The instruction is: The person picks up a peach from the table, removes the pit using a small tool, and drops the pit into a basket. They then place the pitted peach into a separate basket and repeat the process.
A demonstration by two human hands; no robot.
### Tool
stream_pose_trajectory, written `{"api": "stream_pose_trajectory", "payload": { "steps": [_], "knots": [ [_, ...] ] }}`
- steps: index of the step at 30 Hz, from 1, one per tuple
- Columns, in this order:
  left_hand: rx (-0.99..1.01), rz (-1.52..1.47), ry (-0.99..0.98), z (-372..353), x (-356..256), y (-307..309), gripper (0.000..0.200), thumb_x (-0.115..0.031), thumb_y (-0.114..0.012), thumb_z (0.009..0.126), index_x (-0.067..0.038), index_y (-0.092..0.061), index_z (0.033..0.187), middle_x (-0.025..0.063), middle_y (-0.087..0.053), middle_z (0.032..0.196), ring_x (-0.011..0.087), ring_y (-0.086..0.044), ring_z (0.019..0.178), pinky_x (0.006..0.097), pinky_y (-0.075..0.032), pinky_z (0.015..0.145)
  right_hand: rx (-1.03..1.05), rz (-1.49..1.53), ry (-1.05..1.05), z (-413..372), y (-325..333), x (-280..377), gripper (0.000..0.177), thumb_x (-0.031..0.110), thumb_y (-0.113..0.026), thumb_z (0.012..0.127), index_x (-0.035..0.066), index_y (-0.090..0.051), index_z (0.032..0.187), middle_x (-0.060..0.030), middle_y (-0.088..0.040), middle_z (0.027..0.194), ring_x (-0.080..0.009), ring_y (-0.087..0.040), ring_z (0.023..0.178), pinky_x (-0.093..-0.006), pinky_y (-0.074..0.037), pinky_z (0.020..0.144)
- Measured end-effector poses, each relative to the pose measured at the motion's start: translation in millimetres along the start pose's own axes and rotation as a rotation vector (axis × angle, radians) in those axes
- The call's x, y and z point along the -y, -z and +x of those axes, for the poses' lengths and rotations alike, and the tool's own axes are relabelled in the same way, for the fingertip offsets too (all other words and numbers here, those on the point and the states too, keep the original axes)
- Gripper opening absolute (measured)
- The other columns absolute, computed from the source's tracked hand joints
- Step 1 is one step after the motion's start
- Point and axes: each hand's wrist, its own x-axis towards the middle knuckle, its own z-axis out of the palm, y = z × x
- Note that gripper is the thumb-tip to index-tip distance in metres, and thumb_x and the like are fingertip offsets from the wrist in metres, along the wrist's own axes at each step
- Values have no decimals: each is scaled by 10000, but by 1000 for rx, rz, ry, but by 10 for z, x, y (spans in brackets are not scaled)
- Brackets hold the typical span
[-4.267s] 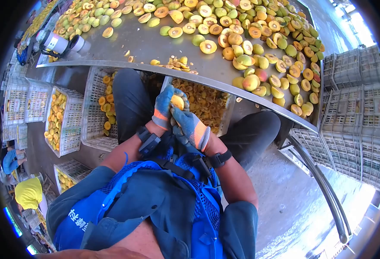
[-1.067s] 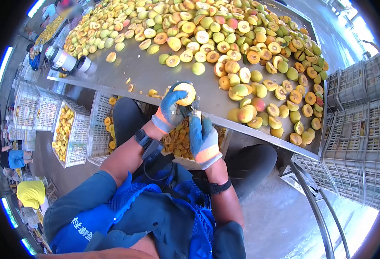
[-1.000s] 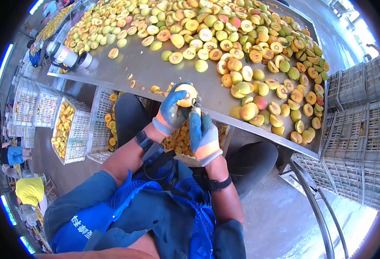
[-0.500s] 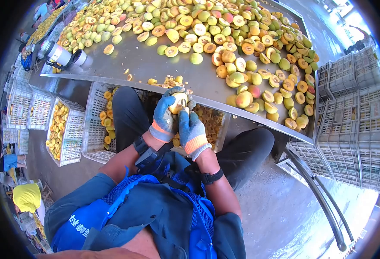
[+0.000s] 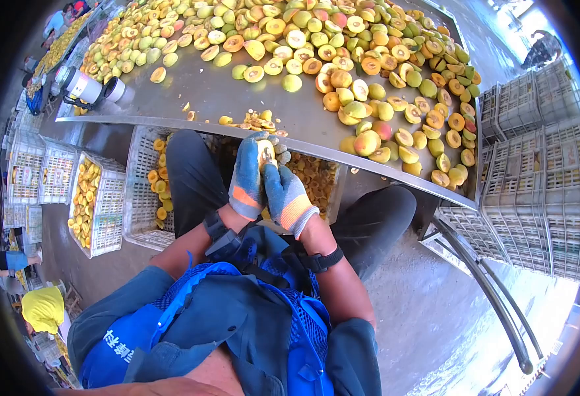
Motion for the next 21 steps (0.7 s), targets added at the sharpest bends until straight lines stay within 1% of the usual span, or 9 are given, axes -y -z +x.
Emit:
{"api": "stream_pose_trajectory", "payload": {
  "steps": [5,7,10,11,13,15,18,20,21],
  "knots": [
    [95,185,-131,-29,25,76,327,-345,-437,1068,-83,-527,1243,96,-621,1096,198,-653,969,348,-553,887,7,-313,72,113,111,-210,367,325,-498,1069,-23,-614,1080,-59,-646,833,-125,-573,748,-303,-497,652],
    [128,172,-131,3,54,124,296,-303,-434,1073,-77,-527,1239,97,-611,1115,187,-647,975,351,-547,898,-1,-547,327,191,148,-402,365,323,-499,1069,-24,-611,1083,-61,-644,830,-129,-573,749,-305,-494,652],
    [7,-81,54,-2,26,67,261,-247,-425,1077,-66,-531,1233,100,-597,1157,177,-641,986,359,-538,918,-7,-340,125,140,107,-248,363,320,-498,1069,-26,-607,1090,-65,-644,829,-132,-575,753,-307,-494,654],
    [13,186,-118,18,57,106,274,-268,-428,1076,-68,-535,1230,99,-602,1150,182,-642,991,359,-537,918,-4,-175,-40,103,46,-149,362,319,-498,1069,-26,-606,1092,-66,-644,829,-133,-576,755,-308,-494,655],
    [28,719,-466,96,103,176,302,-309,-433,1073,-70,-542,1222,98,-612,1137,192,-644,999,360,-536,917,-127,-415,442,161,-24,-423,367,324,-495,1071,-24,-607,1093,-65,-645,834,-129,-575,751,-307,-498,650],
    [2,544,-397,83,72,100,310,-315,-420,1074,-74,-547,1222,98,-626,1117,203,-653,996,361,-538,920,-120,-458,594,200,11,-516,363,320,-495,1072,-24,-607,1093,-69,-647,840,-130,-578,753,-308,-503,649],
    [68,228,-145,25,-2,103,319,-311,-405,1072,-72,-547,1229,99,-642,1088,216,-667,979,361,-543,918,-27,-206,149,114,24,-337,342,295,-498,1070,-30,-605,1090,-82,-654,856,-144,-593,770,-307,-510,660],
    [98,10,31,31,-25,82,316,-283,-387,1070,-64,-538,1239,101,-649,1079,227,-680,954,363,-558,902,78,-563,241,125,125,-347,310,201,-462,1047,-39,-549,1222,-209,-634,1002,-337,-622,867,-398,-526,762],
    [103,5,52,28,-32,102,327,-305,-397,1064,-63,-545,1228,104,-652,1066,229,-679,945,360,-561,887,64,-518,253,122,114,-397,320,214,-461,1053,-41,-562,1219,-204,-641,989,-324,-626,869,-391,-525,757]
  ]
}}
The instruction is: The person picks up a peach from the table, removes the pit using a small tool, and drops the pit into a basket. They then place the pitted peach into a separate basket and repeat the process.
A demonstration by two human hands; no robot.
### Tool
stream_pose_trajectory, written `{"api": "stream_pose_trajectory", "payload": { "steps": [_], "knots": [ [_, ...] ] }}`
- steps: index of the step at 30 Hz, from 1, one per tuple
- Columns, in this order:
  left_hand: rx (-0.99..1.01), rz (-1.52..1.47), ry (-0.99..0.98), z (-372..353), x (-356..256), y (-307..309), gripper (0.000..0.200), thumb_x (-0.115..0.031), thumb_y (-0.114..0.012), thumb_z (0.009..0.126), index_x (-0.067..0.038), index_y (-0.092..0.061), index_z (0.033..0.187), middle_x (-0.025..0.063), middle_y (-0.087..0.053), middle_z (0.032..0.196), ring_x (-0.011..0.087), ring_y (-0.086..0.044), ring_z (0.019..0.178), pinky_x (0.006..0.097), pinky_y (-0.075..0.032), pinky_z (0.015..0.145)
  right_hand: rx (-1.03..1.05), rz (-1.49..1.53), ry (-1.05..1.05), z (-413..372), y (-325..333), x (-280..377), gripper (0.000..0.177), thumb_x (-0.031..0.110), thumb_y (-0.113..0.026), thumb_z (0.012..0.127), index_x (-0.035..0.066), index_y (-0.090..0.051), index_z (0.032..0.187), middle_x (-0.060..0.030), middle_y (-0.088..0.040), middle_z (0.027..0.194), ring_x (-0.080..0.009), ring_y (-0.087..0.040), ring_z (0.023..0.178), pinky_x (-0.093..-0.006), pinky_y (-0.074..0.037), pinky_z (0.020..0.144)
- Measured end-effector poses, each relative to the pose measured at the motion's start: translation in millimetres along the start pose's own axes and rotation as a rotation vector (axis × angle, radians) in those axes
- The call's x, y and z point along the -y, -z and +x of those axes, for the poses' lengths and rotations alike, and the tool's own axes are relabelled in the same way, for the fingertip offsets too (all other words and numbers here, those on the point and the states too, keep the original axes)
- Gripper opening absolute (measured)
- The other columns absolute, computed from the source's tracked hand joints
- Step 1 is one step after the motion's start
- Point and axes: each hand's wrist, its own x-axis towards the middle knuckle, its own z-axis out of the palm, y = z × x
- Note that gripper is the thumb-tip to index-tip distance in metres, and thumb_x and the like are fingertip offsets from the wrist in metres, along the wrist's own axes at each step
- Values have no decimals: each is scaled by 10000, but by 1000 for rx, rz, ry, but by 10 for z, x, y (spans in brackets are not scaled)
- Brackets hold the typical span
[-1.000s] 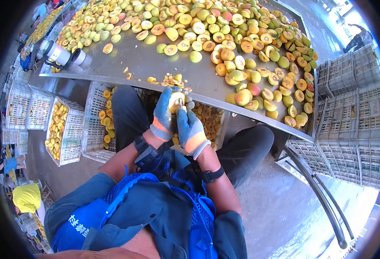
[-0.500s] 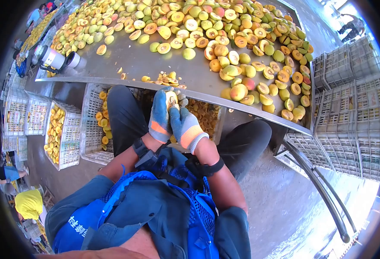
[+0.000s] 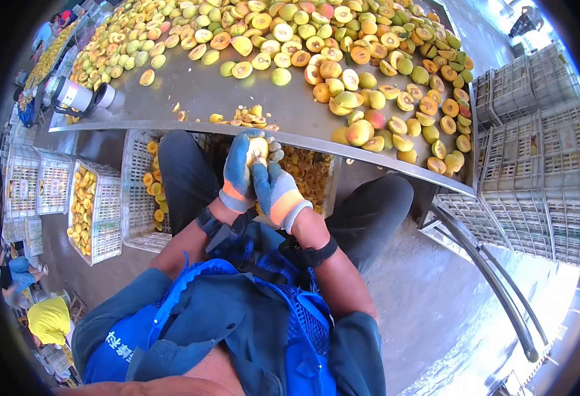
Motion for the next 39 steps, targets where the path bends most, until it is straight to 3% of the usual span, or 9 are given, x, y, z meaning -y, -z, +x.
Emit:
{"api": "stream_pose_trajectory", "payload": {
  "steps": [2,5,11,20,25,32,36,38,39],
  "knots": [
    [14,-24,28,33,-12,-2,355,-348,-418,1053,-61,-558,1207,109,-657,1039,234,-677,928,354,-568,858,-44,85,19,-27,-72,-79,341,239,-460,1067,-43,-586,1211,-195,-655,964,-298,-632,873,-376,-524,748],
    [-56,-235,173,54,6,39,384,-403,-456,1035,-55,-596,1115,118,-659,958,237,-672,855,350,-577,791,-15,419,-111,-18,-57,60,374,299,-496,1075,-36,-646,1148,-42,-654,890,-91,-565,812,-263,-493,670],
    [-124,-222,171,51,18,123,438,-476,-511,1008,-55,-628,971,117,-647,845,246,-649,713,361,-573,663,235,782,-499,-139,200,462,377,431,-514,1057,96,-593,906,33,-460,612,-76,-389,416,-229,-268,374],
    [62,-48,175,-23,95,337,476,-508,-515,1015,-52,-642,966,117,-657,815,224,-652,732,344,-553,686,485,1018,-580,-185,270,252,424,473,-481,1058,87,-603,930,43,-458,588,-60,-406,439,-217,-327,414],
    [172,-30,196,-35,247,482,455,-480,-509,1032,-52,-656,984,99,-678,826,200,-660,761,329,-543,731,425,808,-506,-249,227,228,426,486,-484,1054,97,-605,926,57,-447,584,-54,-405,466,-202,-375,474],
    [-15,-278,369,-37,-36,282,482,-512,-555,1005,-40,-650,1023,110,-682,865,239,-677,801,366,-576,738,558,1070,-515,-327,274,218,428,493,-494,1047,97,-605,929,55,-449,577,-51,-395,473,-199,-389,486],
    [-159,-141,177,54,-437,713,452,-435,-559,1023,-17,-629,1179,139,-698,985,250,-699,887,374,-600,778,325,402,-411,-360,139,254,409,432,-517,1047,50,-625,949,18,-508,593,-97,-468,460,-243,-361,442],
    [-189,-31,15,21,-679,1022,388,-356,-593,1025,-14,-622,1207,123,-699,1024,208,-698,892,355,-598,786,193,-100,-206,-353,-81,-161,491,464,-526,1032,-6,-659,980,-142,-653,737,-268,-621,675,-392,-482,622],
    [-143,538,-314,-73,-900,1074,341,-305,-612,1014,-14,-634,1191,118,-702,1034,196,-695,909,338,-589,804,204,-223,-235,-369,-82,-184,510,478,-521,1028,-11,-664,995,-206,-675,811,-360,-651,766,-443,-498,689]
  ]
}}
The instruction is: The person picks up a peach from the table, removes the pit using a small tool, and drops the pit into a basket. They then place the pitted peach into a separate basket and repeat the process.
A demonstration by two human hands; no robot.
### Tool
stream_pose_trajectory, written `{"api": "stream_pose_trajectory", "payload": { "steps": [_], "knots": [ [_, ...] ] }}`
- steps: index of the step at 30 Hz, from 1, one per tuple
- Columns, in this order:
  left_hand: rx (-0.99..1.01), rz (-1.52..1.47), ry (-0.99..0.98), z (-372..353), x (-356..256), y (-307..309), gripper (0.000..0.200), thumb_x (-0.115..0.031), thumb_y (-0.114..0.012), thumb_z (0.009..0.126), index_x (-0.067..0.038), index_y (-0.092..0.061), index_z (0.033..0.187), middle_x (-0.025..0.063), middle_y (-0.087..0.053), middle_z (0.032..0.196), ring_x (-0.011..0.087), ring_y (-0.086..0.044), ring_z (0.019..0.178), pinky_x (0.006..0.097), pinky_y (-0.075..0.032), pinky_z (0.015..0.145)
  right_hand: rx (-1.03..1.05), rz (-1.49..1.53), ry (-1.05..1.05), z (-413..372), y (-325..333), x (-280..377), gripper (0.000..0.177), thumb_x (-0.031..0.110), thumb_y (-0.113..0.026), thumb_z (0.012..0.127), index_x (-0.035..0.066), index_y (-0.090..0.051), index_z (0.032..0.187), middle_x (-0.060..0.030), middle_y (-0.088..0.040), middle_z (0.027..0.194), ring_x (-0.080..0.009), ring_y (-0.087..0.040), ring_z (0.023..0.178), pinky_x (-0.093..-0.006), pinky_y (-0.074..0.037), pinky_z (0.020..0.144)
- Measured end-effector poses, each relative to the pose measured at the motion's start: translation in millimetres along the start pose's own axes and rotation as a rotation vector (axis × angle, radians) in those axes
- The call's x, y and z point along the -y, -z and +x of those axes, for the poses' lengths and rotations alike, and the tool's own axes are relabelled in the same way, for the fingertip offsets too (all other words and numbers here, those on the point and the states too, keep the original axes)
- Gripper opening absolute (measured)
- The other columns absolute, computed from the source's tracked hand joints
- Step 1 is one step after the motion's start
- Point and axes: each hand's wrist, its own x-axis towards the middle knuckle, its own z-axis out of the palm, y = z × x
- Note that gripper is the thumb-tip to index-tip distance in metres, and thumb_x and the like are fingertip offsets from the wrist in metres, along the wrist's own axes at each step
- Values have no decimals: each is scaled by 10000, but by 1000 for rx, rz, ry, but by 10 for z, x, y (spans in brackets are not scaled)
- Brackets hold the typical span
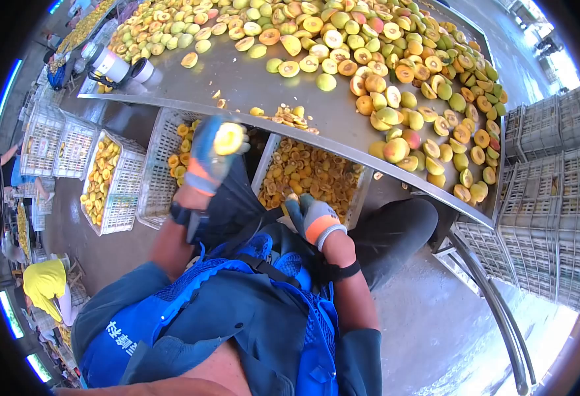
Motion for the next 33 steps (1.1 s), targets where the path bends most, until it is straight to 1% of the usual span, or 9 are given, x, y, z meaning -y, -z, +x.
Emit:
{"api": "stream_pose_trajectory", "payload": {
  "steps": [1,3,6,9,13,20,24,28,33],
  "knots": [
    [45,528,-385,19,-176,168,295,-253,-631,1003,-14,-647,1174,113,-706,1044,183,-693,926,321,-579,821,-10,-126,-42,-12,28,-26,530,491,-516,1023,-17,-669,1011,-269,-697,885,-451,-682,857,-494,-514,756],
    [-249,104,19,228,-181,623,280,-211,-707,929,-37,-671,1145,136,-703,1044,239,-690,951,358,-562,852,1,38,-32,-36,-25,-165,536,493,-498,1025,-12,-675,1061,-307,-688,955,-500,-647,962,-488,-513,812],
    [-392,1589,-681,385,-641,561,314,-220,-749,876,-61,-683,1138,161,-688,1059,312,-670,988,411,-538,885,20,7,-57,-21,-13,-161,524,482,-495,1027,-10,-668,1067,-311,-686,965,-505,-644,970,-494,-512,821],
    [13,907,-372,799,-270,125,350,-239,-766,874,-71,-672,1166,149,-639,1108,284,-671,979,375,-554,872,-12,42,-50,30,36,-121,507,471,-502,1025,-8,-662,1070,-318,-679,954,-508,-639,969,-504,-511,810],
    [285,823,-358,1350,337,-987,461,-304,-744,887,-93,-625,1280,189,-583,1295,342,-630,1114,424,-509,981,-87,80,-53,32,112,-187,474,461,-525,1013,6,-657,1042,-331,-665,914,-520,-634,942,-528,-514,765],
    [336,1383,-378,1953,1029,-1722,505,-350,-691,910,-139,-578,1355,172,-588,1336,339,-567,1218,451,-485,1000,-198,120,-75,-60,150,-477,430,397,-573,1008,-23,-642,1070,-307,-681,865,-461,-689,846,-491,-527,728],
    [345,271,281,1735,737,-1545,421,-237,-618,953,-107,-570,1350,100,-638,1204,191,-647,1008,358,-571,800,-330,519,-1,-3,349,-247,233,199,-553,1051,-16,-627,999,-52,-621,748,-83,-495,679,-285,-447,594],
    [355,-788,583,1234,555,-1174,548,-214,-499,920,-7,-486,1427,170,-630,1251,278,-653,1032,428,-557,913,-275,1113,84,344,340,-240,215,259,-522,1075,80,-641,1079,40,-624,874,-50,-556,702,-208,-459,601],
    [374,-1073,566,587,173,-1198,653,-196,-502,853,5,-446,1472,187,-639,1242,340,-628,1099,467,-506,1004,-447,372,350,462,510,130,214,179,-521,1064,29,-611,1188,-8,-629,911,-101,-591,748,-234,-483,630]
  ]
}}
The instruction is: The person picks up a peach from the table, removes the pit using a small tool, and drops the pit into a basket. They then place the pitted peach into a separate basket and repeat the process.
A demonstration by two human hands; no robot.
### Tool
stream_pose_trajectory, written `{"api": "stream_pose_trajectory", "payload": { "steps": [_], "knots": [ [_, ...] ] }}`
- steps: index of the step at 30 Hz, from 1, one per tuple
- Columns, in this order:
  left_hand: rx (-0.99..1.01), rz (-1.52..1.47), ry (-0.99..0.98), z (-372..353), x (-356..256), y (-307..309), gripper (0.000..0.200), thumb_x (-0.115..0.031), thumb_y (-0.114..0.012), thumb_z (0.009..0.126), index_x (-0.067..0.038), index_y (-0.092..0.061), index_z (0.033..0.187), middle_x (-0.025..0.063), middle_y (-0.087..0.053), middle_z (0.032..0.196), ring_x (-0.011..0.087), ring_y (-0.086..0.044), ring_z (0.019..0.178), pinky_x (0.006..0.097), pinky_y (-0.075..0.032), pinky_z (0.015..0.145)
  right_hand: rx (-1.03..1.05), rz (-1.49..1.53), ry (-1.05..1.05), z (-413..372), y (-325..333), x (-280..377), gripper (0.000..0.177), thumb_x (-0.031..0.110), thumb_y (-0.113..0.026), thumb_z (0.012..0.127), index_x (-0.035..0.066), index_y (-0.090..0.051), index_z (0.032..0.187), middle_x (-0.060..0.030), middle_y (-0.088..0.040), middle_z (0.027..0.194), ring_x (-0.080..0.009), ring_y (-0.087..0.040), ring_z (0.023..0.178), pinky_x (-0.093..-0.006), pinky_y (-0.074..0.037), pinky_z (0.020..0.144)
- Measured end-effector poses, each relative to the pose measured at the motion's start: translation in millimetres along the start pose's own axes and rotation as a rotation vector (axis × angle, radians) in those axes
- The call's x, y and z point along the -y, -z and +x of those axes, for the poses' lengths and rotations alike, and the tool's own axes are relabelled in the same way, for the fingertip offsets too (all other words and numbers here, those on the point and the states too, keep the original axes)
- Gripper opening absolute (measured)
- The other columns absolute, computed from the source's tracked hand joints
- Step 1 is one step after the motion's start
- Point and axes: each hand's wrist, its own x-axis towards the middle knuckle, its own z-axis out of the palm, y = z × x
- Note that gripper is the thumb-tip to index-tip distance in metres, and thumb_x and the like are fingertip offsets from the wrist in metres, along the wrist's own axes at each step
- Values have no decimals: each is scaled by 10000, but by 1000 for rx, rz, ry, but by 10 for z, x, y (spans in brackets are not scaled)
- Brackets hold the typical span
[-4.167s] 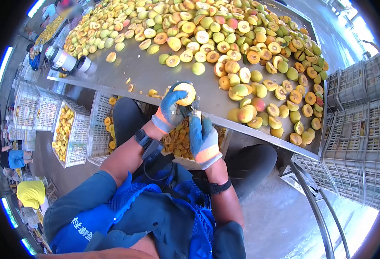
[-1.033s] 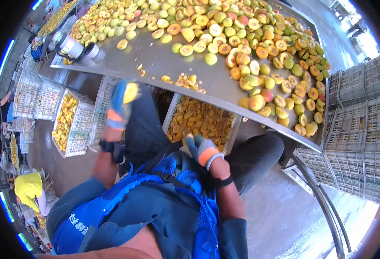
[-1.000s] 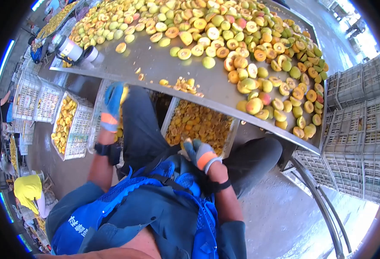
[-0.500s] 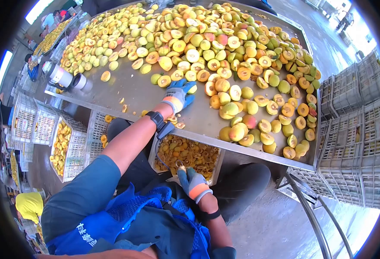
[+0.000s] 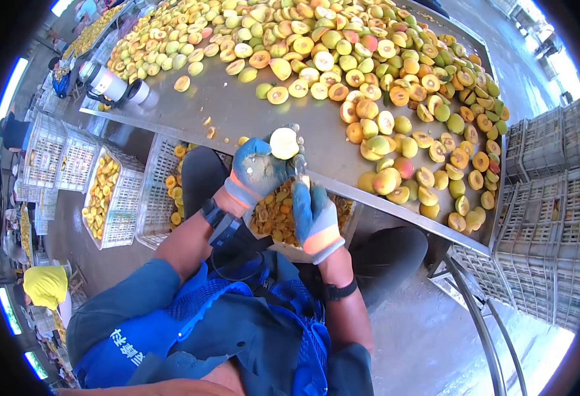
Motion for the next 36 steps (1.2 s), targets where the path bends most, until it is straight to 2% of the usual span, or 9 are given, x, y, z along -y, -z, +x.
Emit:
{"api": "stream_pose_trajectory", "payload": {
  "steps": [3,6,10,17,19,21,26,31,36],
  "knots": [
    [-73,-47,-44,-165,132,-46,530,-260,-502,907,11,-541,1361,183,-645,1222,330,-626,1110,462,-492,1021,13,-138,-104,9,-34,165,215,152,-536,1049,4,-609,1186,-55,-649,898,-171,-629,744,-294,-502,659],
    [-158,-13,-112,-321,263,-143,435,-300,-497,948,-12,-597,1259,162,-652,1180,301,-633,1087,434,-502,1005,-24,-8,-147,-34,-106,327,369,320,-514,1041,-33,-603,1103,-341,-657,938,-516,-635,964,-512,-520,722],
    [-141,-2,-110,-438,338,-157,400,-270,-482,964,-23,-582,1261,129,-647,1153,255,-630,1072,393,-503,1000,-50,-141,-178,-114,-145,506,280,237,-546,1038,-26,-625,1095,-258,-680,884,-370,-693,832,-416,-518,709],
    [-176,108,-198,-552,429,-260,382,-299,-482,983,-38,-581,1244,116,-649,1123,240,-630,1065,387,-507,984,-15,-67,-215,-179,-249,430,334,263,-535,1048,-35,-620,1173,-257,-694,923,-312,-693,868,-381,-527,775],
    [-213,630,-497,-559,570,-204,370,-311,-434,1025,-39,-567,1237,122,-646,1137,244,-642,1006,377,-536,937,-1,-44,-187,-190,-273,377,364,260,-532,1049,-48,-601,1231,-260,-697,931,-304,-698,886,-374,-532,791],
    [-247,733,-525,-573,600,-173,356,-319,-400,1060,-42,-554,1223,117,-641,1127,234,-647,972,356,-556,900,21,-73,-161,-205,-294,361,399,254,-526,1052,-61,-573,1291,-263,-699,937,-309,-710,907,-371,-537,797],
    [-182,114,-221,-524,564,-118,283,-286,-388,1091,-56,-531,1174,86,-625,1028,181,-643,935,302,-571,858,101,-210,-250,-219,-242,488,412,260,-496,1058,-50,-543,1327,-281,-689,937,-368,-721,914,-403,-542,754],
    [-320,431,-331,-509,622,-182,324,-369,-447,1065,-67,-563,1099,86,-633,948,188,-644,840,317,-574,755,221,-234,-203,-231,-129,518,322,256,-490,1058,-24,-605,1169,-275,-671,889,-423,-688,849,-434,-526,707],
    [-396,291,-160,-477,589,-79,451,-503,-480,1032,-78,-614,961,93,-643,836,210,-647,750,326,-567,696,277,-73,-213,-260,-135,331,347,311,-490,1066,-12,-616,1051,-119,-622,730,-247,-637,663,-349,-492,587]
  ]
}}
